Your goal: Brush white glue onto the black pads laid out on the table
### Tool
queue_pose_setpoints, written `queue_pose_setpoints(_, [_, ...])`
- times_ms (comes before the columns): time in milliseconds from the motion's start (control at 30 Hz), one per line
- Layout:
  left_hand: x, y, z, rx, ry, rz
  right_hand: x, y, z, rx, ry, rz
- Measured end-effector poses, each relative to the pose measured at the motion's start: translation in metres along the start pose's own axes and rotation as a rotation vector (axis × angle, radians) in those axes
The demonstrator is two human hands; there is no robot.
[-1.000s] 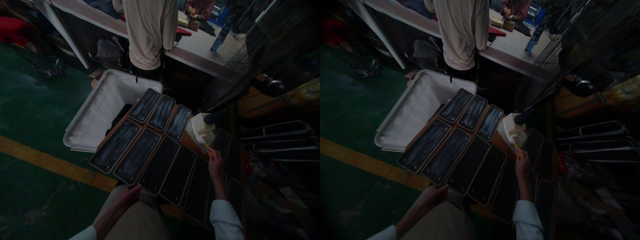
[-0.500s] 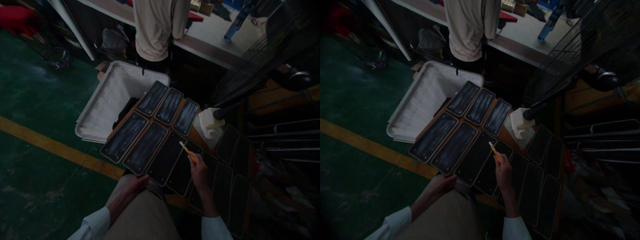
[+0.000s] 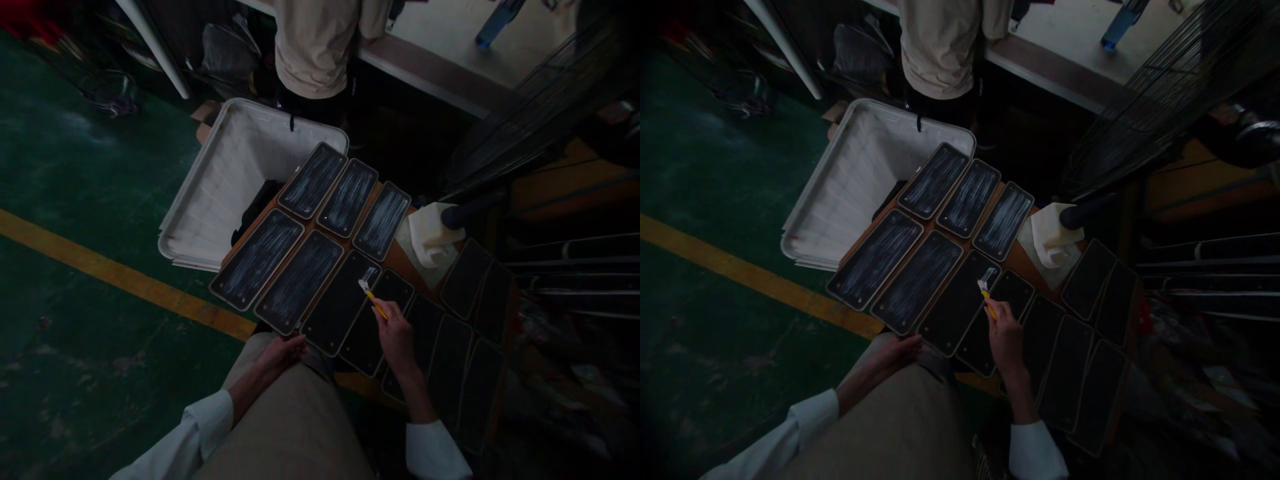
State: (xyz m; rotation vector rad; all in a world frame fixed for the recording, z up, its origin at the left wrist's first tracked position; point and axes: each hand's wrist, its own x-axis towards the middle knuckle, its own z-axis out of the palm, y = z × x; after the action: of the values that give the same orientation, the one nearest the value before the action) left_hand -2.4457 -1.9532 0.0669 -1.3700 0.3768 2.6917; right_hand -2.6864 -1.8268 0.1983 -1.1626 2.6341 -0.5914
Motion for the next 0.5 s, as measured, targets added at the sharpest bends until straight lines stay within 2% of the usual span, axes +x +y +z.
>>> queue_pose_setpoints(300, [-0.002,0.002,0.002,0.031,0.049,-0.023,-0.11,-0.059,0.011,0.185,-0.244,0.109])
queue_pose_setpoints(400, [-0.002,0.002,0.001,0.048,0.045,-0.014,-0.115,-0.065,0.005,0.245,-0.305,0.113])
queue_pose_setpoints(500, [-0.001,0.001,0.002,0.052,0.047,-0.003,-0.085,-0.054,-0.004,0.223,-0.213,0.108])
